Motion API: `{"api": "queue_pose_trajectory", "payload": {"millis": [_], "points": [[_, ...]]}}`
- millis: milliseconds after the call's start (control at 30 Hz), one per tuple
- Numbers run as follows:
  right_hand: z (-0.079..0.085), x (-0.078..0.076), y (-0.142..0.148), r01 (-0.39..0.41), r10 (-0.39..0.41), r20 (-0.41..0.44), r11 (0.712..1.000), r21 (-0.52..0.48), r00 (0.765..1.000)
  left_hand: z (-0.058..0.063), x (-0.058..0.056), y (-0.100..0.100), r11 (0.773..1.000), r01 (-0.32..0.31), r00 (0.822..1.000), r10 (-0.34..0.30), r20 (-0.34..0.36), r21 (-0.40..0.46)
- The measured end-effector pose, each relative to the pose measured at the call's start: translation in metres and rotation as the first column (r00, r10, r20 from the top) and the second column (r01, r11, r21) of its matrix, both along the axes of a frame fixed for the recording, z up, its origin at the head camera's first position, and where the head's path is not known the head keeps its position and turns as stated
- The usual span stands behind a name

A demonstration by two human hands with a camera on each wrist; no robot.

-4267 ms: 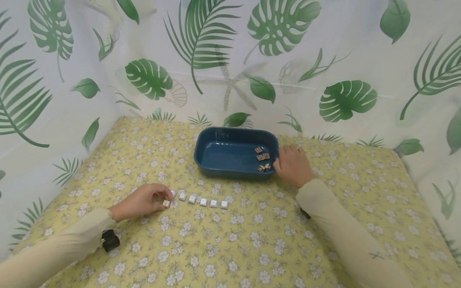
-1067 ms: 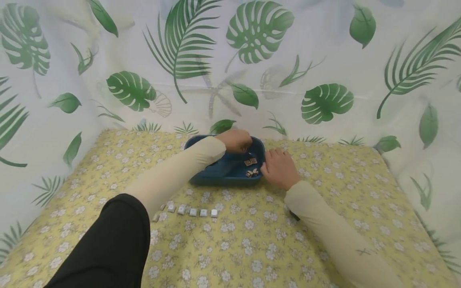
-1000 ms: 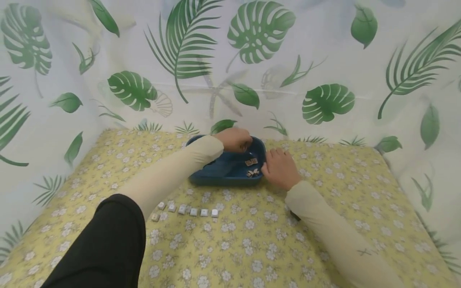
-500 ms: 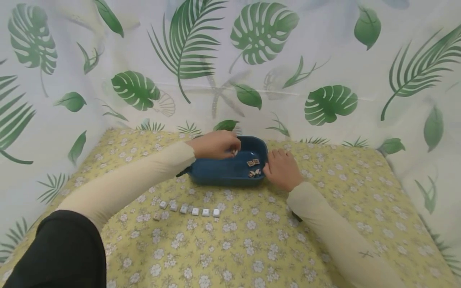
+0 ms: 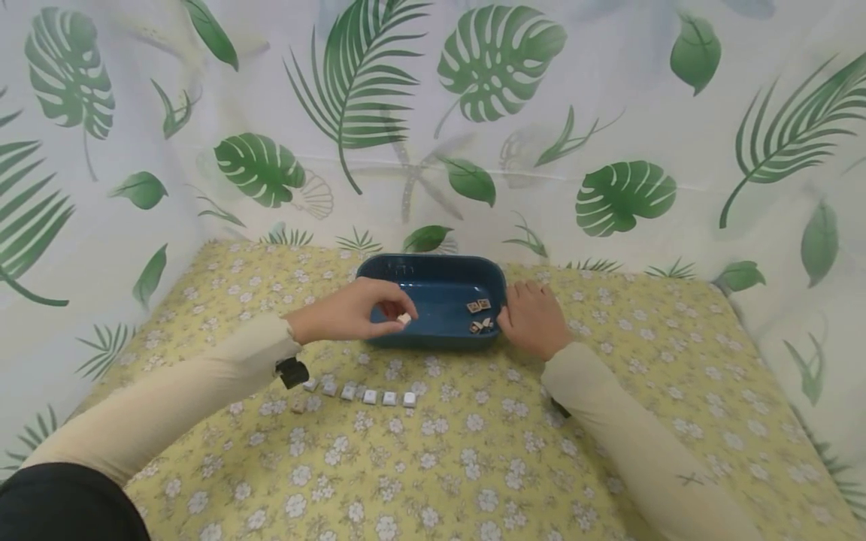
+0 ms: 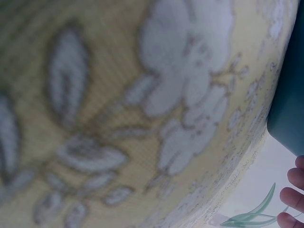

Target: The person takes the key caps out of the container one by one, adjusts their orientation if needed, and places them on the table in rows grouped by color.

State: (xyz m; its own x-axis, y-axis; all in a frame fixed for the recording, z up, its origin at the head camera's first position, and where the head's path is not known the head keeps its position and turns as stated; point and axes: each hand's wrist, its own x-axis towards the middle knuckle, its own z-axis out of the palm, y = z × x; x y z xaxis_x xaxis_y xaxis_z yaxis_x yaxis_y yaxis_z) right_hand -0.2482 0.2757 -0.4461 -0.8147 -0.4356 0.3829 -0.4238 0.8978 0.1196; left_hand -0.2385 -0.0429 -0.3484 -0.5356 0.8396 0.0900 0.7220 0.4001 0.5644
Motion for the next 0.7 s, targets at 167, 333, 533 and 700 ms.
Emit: {"api": "queue_pose_trajectory", "payload": {"millis": [167,333,533,700], "points": [[0.003,0.002,-0.001,0.006,-0.006,0.018,1.000,-0.004,1.000,-0.009,0.013,-0.016,0.997,-0.027,0.997,0.022,0.074,0.072],[0.006,0.004,-0.003,0.019,-0.019,0.044,1.000,-0.004,0.999,-0.014,0.023,-0.027,0.993,-0.067,0.988,0.053,0.146,0.094],[0.006,0.003,-0.003,0.013,-0.012,0.039,1.000,-0.006,0.999,-0.021,0.033,-0.038,0.988,-0.122,0.977,0.102,0.185,0.097],[0.005,0.002,-0.003,0.021,-0.021,0.051,1.000,-0.007,0.998,-0.027,0.042,-0.045,0.985,-0.143,0.974,0.123,0.188,0.095]]}}
